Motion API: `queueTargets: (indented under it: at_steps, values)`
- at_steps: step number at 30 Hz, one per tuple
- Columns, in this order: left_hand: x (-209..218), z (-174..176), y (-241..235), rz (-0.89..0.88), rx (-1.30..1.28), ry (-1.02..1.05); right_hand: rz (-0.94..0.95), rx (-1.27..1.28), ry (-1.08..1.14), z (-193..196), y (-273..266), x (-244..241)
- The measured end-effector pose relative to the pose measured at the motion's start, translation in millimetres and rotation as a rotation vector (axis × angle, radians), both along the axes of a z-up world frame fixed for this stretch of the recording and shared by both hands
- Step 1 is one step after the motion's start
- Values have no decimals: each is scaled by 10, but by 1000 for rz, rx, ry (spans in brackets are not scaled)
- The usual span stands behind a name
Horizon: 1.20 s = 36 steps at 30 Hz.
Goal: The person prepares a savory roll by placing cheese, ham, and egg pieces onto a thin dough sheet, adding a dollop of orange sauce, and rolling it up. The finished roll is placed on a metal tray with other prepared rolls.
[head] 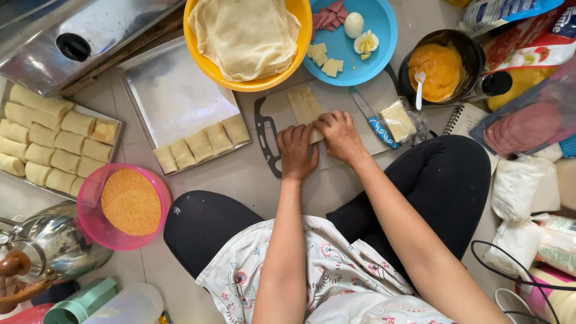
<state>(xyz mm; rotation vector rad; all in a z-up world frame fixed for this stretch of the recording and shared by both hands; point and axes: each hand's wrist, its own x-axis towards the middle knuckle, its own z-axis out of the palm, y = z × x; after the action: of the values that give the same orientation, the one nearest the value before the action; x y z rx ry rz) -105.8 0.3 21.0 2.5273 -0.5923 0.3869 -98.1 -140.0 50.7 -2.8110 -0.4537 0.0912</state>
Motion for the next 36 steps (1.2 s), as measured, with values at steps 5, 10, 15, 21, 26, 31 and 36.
queueTargets:
  at_steps: [5,10,15,21,26,31,36]
  values:
    - [9,-69,7,-1,4,-50,-19,91,22,-142,-101,-4]
    - [12,-55,13,-4,-3,-73,-16,133,37,-15,-113,-7]
    - [53,105,22,4,-51,-9,-21,232,-20,103,-115,51]
    - [202,47,15,64,-278,191,-154,524,22,120,-124,162]
    - [322,49,3,145,-340,307,-191,545,23,45,-71,277]
    - [442,57,-22,214,-293,310,-251,528,2,-191,-54,408]
    - [485,-43,-30,248,-382,281,-339,503,-1,-172,-37,452]
